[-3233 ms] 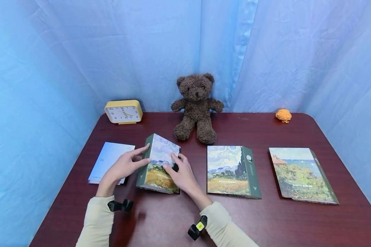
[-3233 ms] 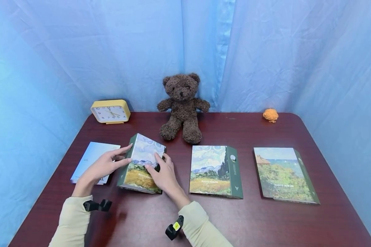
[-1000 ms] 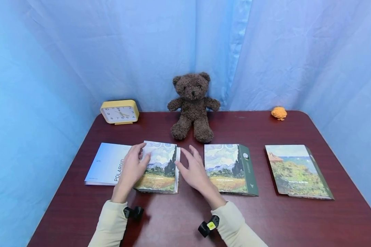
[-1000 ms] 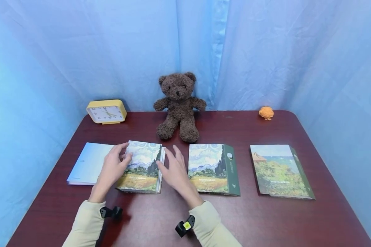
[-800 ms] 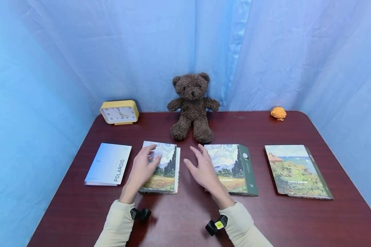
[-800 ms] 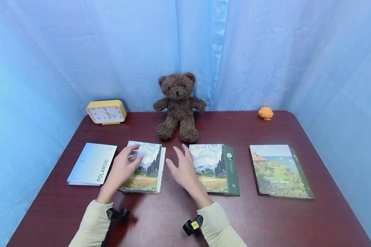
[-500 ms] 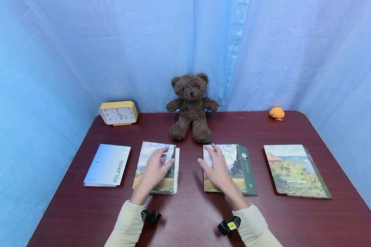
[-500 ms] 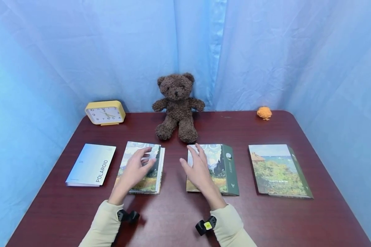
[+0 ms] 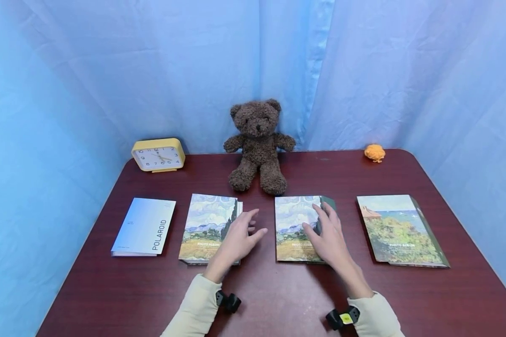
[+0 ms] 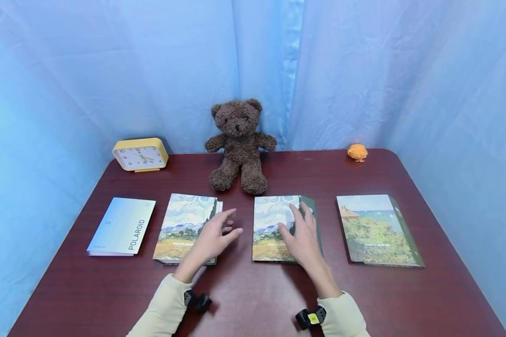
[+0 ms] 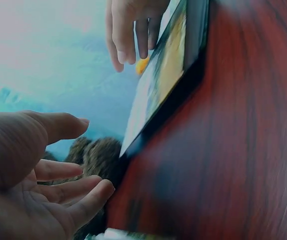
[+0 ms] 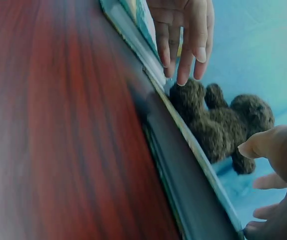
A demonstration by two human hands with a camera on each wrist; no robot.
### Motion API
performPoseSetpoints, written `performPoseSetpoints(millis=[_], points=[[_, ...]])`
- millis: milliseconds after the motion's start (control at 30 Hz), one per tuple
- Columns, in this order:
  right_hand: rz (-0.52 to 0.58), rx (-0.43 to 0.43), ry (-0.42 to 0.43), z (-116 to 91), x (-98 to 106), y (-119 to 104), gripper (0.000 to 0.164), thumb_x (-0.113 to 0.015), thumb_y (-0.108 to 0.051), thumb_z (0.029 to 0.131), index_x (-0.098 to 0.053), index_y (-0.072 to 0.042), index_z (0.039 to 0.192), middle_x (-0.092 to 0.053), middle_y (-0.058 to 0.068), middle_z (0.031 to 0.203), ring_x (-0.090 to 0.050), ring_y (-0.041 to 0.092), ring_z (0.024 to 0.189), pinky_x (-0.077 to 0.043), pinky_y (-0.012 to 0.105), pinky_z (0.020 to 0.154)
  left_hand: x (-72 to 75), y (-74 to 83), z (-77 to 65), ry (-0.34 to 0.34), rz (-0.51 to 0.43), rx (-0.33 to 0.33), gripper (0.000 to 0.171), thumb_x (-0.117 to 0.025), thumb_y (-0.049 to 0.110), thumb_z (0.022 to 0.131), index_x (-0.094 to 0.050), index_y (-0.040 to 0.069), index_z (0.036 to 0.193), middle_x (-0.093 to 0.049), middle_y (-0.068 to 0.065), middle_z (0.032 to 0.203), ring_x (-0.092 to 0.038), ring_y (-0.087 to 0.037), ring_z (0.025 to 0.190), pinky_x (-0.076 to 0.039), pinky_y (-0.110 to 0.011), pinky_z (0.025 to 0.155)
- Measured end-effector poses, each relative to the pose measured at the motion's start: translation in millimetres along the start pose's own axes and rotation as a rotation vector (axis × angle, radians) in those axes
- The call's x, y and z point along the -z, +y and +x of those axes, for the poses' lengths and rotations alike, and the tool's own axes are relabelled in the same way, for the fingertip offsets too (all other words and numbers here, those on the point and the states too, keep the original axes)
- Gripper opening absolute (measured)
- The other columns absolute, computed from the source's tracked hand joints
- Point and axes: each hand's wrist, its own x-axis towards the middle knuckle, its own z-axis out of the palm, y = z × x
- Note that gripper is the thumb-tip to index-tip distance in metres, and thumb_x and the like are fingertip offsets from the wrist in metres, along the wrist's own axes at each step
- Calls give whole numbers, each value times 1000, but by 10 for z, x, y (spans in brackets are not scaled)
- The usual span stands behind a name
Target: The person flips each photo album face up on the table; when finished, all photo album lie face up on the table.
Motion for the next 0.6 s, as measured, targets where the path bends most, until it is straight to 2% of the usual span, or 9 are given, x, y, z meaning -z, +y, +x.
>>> performPoseSetpoints(millis=[167,300,433,600], points=[[-24,-54,-18,-49,95,157,65,-59,-33,89,-34,-6,142,-16,23,148,-15,44,133,-22,64,99,-204,57,87,-56,-10,8,62,-65,21,87,-38,-3,137,-52,-17,120,-59,-27,102,-49,-34,85],[-42,-90,-49,-68,144,251,68,-57,-38,90,-30,-7,144,-13,24,148,-14,46,133,-23,65,98,-343,73,157,-70,-1,10,64,-65,17,85,-36,-6,137,-52,-14,120,-60,-24,101,-49,-30,83],[-44,-109,-83,-79,168,300,71,-54,-42,90,-25,-7,146,-10,24,149,-15,47,133,-24,65,97,-410,102,198,-77,10,32,64,-65,14,85,-36,-6,138,-53,-12,118,-61,-21,99,-49,-27,82],[-45,-114,-86,-79,188,326,70,-53,-42,91,-25,-6,146,-12,26,148,-21,48,130,-26,63,98,-443,138,236,-94,63,42,61,-65,14,85,-40,-4,137,-53,-13,117,-61,-18,94,-49,-25,80]])
